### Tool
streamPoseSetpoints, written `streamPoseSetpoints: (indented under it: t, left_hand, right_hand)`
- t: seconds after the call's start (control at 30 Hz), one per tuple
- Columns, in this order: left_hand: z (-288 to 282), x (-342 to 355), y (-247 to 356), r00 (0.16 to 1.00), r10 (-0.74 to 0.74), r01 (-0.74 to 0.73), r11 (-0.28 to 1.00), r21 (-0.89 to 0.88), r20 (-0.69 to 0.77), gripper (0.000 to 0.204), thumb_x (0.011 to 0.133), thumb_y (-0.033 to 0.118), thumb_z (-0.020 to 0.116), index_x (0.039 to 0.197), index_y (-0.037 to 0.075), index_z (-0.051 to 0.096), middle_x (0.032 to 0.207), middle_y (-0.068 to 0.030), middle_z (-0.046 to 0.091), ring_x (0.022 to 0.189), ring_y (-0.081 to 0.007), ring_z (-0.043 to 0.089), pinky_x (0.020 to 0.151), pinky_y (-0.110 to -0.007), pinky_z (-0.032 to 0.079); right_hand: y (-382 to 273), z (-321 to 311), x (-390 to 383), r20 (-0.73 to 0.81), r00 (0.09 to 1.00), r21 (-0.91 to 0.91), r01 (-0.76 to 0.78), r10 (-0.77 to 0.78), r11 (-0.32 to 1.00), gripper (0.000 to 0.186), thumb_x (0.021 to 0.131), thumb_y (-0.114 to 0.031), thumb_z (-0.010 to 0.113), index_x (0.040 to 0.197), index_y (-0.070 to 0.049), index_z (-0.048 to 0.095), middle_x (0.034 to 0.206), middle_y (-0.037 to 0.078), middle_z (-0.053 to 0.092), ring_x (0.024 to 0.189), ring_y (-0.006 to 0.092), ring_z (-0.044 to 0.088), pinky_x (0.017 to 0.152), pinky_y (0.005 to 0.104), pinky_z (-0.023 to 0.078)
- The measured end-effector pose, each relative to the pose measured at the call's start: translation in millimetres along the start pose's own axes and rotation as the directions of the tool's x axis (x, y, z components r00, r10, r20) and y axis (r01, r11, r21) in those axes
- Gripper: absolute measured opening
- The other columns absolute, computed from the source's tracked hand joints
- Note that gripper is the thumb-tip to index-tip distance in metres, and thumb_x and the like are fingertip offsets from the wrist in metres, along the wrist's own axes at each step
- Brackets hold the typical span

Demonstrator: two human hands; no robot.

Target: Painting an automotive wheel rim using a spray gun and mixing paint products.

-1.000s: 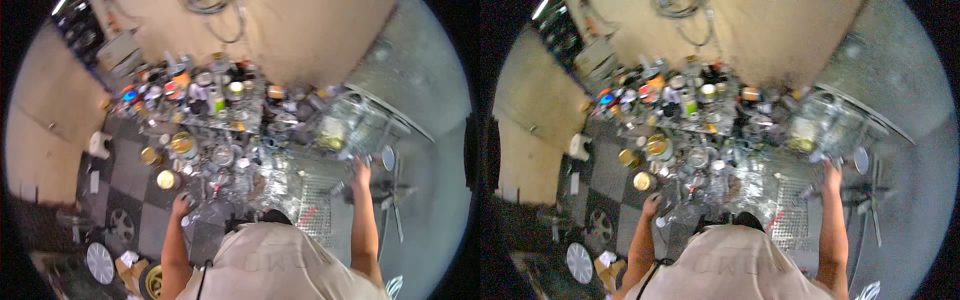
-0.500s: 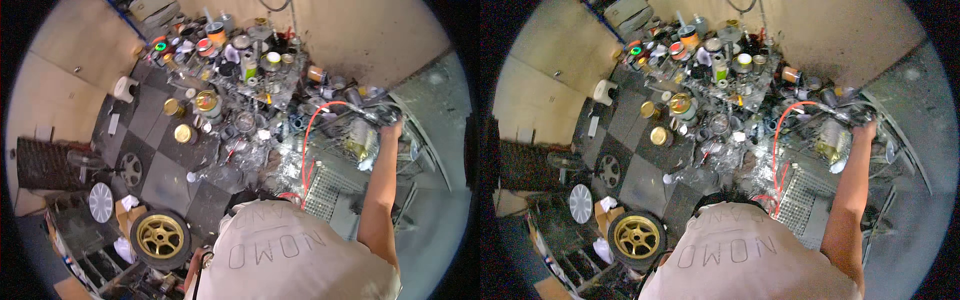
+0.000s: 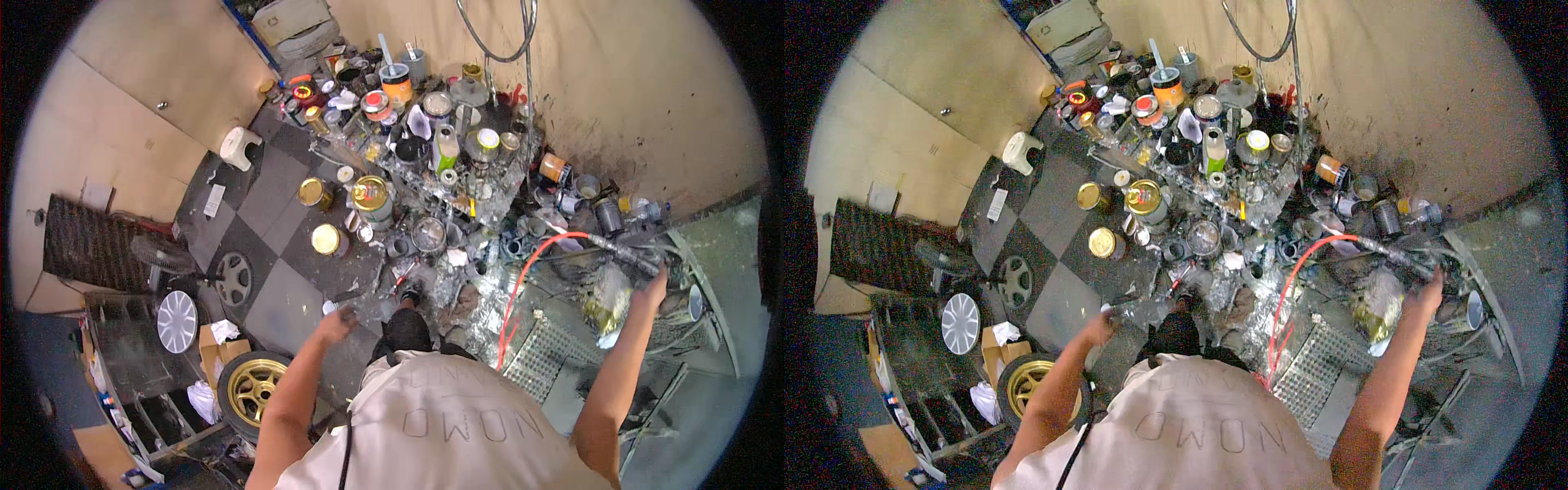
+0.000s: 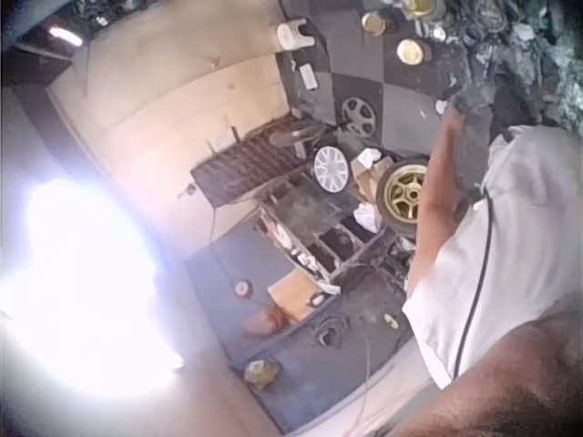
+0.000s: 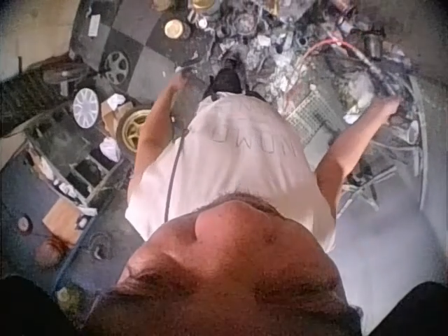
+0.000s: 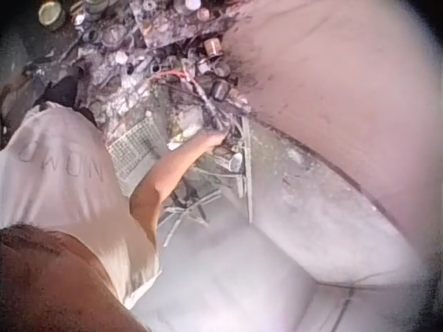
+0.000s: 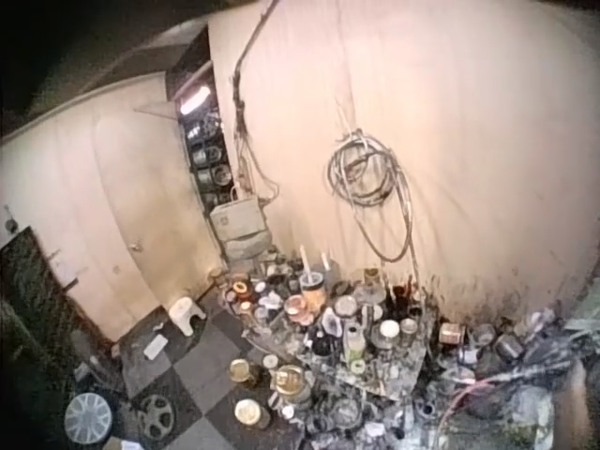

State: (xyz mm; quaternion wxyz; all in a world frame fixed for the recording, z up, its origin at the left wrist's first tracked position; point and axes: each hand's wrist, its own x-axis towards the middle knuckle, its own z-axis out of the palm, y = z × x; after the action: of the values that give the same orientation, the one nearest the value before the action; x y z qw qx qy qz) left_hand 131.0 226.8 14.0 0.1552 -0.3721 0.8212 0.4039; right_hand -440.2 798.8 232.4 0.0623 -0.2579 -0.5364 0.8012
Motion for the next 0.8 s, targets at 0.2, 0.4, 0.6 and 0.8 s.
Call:
streamPoseSetpoints:
  t: [0.2,0.4,0.6,0.8]
  left_hand:
    - [-97,181,168,0.927,0.305,-0.312,0.95,-0.004,0.22,0.065,0.098,0.047,0.073,0.144,0.002,0.061,0.133,-0.0212,0.072,0.117,-0.0362,0.072,0.104,-0.044,0.053]
    - [-168,355,300,0.766,0.619,-0.634,0.772,-0.043,-0.174,0.069,0.089,0.034,0.084,0.144,0.002,0.06,0.14,-0.0208,0.067,0.129,-0.0347,0.065,0.11,-0.044,0.05]
    - [-266,524,393,0.497,0.431,-0.669,0.743,-0.016,-0.753,0.114,0.068,0.031,0.099,0.156,-0.007,0.036,0.151,-0.0319,0.05,0.142,-0.0461,0.048,0.12,-0.05,0.04]
    - [-300,589,418,0.615,0.234,-0.308,0.95,0.044,-0.753,0.139,0.058,0.044,0.103,0.162,-0.001,0.022,0.159,-0.0338,0.039,0.146,-0.0479,0.044,0.12,-0.052,0.041]
  right_hand:
    - [98,-60,-114,-0.01,0.849,-0.352,0.492,-0.529,0.796,0.079,0.104,-0.022,0.069,0.167,-0.005,0.026,0.162,0.019,0.043,0.145,0.0295,0.047,0.119,0.0442,0.04]
    - [202,-76,-270,0.37,0.915,-0.725,0.391,-0.159,0.567,0.077,0.101,-0.006,0.063,0.167,-0.006,0.024,0.163,0.018,0.04,0.13,0.0281,0.054,0.1,0.0351,0.051]
    - [222,-119,-327,0.104,0.891,-0.989,0.044,0.442,0.144,0.074,0.097,-0.006,0.069,0.162,-0.004,0.034,0.154,0.018,0.046,0.12,0.0291,0.056,0.093,0.0358,0.053]
    - [226,-144,-338,-0.141,0.814,-0.971,-0.224,0.564,0.08,0.067,0.098,-0.01,0.069,0.158,-0.003,0.04,0.145,0.016,0.052,0.11,0.0254,0.057,0.088,0.0342,0.053]
